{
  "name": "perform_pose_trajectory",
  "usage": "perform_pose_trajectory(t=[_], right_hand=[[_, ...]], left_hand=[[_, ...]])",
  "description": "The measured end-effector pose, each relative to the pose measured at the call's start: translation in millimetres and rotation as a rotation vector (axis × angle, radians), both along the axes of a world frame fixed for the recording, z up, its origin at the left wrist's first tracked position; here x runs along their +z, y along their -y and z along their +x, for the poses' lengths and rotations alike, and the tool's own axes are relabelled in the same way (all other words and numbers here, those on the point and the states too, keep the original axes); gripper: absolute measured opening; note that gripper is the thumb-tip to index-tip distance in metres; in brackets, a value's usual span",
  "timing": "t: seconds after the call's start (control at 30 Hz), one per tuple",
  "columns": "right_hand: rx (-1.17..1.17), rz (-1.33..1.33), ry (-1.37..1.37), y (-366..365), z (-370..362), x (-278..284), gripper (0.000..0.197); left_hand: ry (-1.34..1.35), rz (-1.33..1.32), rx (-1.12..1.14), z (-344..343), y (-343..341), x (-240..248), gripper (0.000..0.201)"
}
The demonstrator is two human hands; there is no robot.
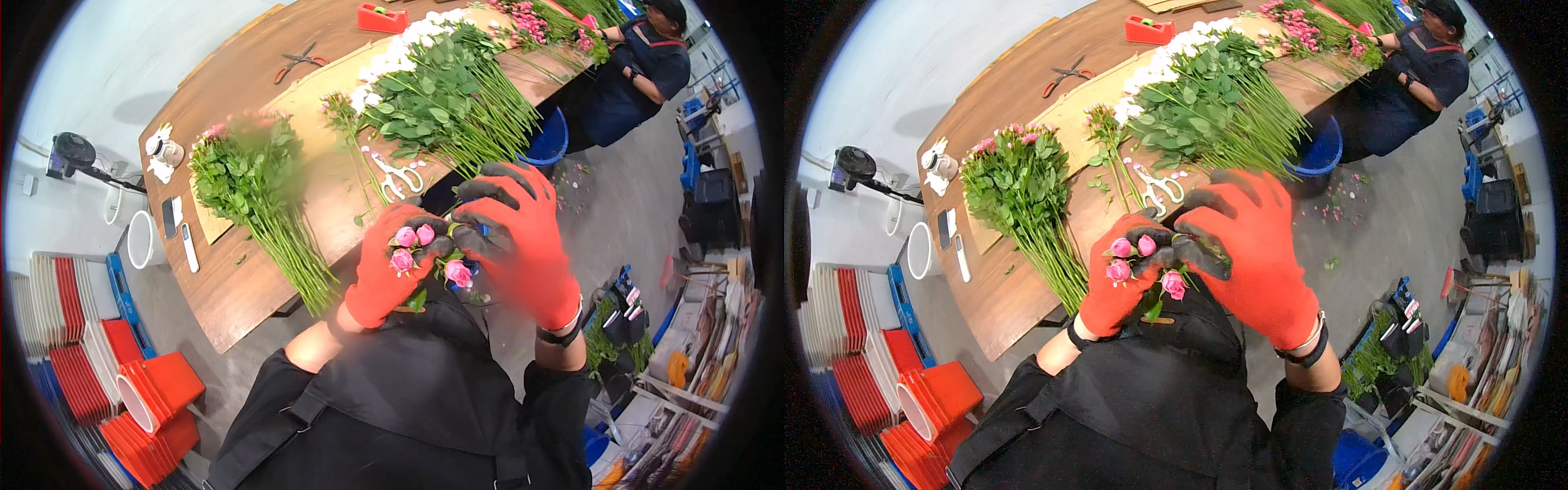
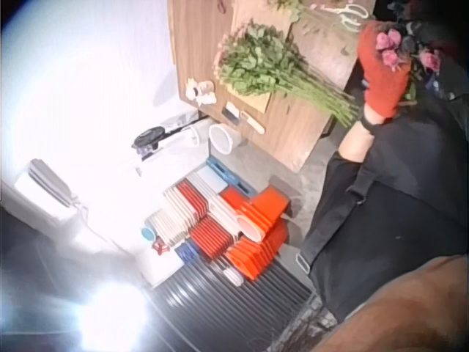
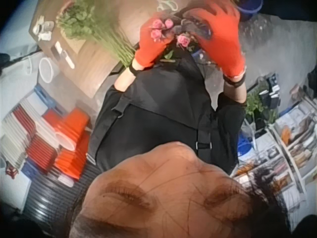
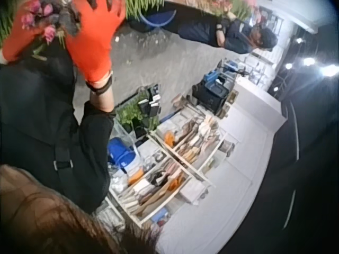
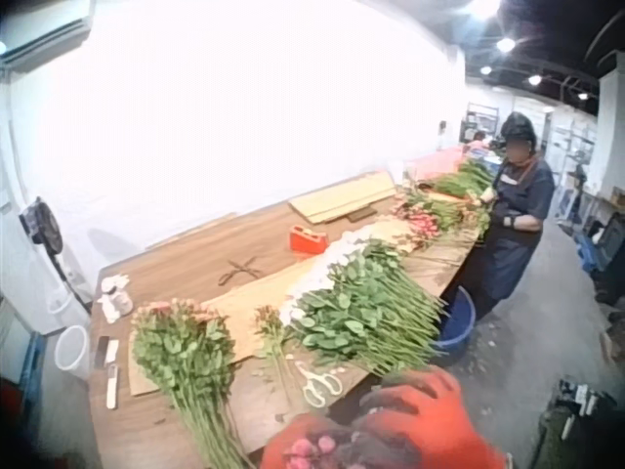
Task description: Trim and arrange pink roses into a small bouquet.
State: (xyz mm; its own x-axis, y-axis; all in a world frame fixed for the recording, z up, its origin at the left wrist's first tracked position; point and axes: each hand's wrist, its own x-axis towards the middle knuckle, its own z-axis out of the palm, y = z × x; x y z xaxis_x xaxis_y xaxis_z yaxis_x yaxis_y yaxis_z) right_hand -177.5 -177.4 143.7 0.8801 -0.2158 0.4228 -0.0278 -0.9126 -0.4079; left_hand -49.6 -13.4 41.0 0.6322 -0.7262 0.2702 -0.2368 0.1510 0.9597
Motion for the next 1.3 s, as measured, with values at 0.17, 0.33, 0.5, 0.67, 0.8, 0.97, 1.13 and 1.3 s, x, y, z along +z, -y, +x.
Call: perform_pose_trajectory(t=[0.17, 0.33, 0.5, 0.67, 0.8, 0.97, 1.13, 1.3], right_hand=[[0.19, 0.032, -0.203, 23.7, -5.2, -7.3, 0.034], [0.153, 1.14, -0.495, 31.2, 0.3, -11.1, 0.026], [0.304, 1.34, -0.271, 40.4, 1.9, -52.3, 0.015], [0.096, 1.095, -0.319, 42.4, -5.6, -64.2, 0.021], [-0.092, 0.502, 0.094, 19.4, -16.7, -79.9, 0.03], [-0.111, 0.477, 0.19, -11.6, 0.0, -40.8, 0.04], [-0.185, 0.206, 0.186, -28.5, 16.3, -45.3, 0.039], [-0.161, 0.559, 0.304, -37.2, 25.8, -67.9, 0.031]], left_hand=[[0.263, 0.018, -0.232, 12.0, -1.4, -5.1, 0.039], [0.217, -0.078, -0.372, 18.7, 0.7, 0.6, 0.036], [0.049, -0.122, -0.438, 23.6, 1.4, 15.0, 0.029], [-0.728, -0.016, -0.316, 12.4, -15.7, 14.1, 0.032], [-0.88, -0.322, -0.371, 12.2, -7.6, -7.5, 0.042], [-0.999, -0.387, -0.354, 4.4, -2.1, -4.9, 0.038], [-0.888, -0.318, -0.224, 5.1, -3.9, -11.0, 0.039], [-0.637, -0.091, -0.02, 3.0, -3.8, 0.1, 0.033]])
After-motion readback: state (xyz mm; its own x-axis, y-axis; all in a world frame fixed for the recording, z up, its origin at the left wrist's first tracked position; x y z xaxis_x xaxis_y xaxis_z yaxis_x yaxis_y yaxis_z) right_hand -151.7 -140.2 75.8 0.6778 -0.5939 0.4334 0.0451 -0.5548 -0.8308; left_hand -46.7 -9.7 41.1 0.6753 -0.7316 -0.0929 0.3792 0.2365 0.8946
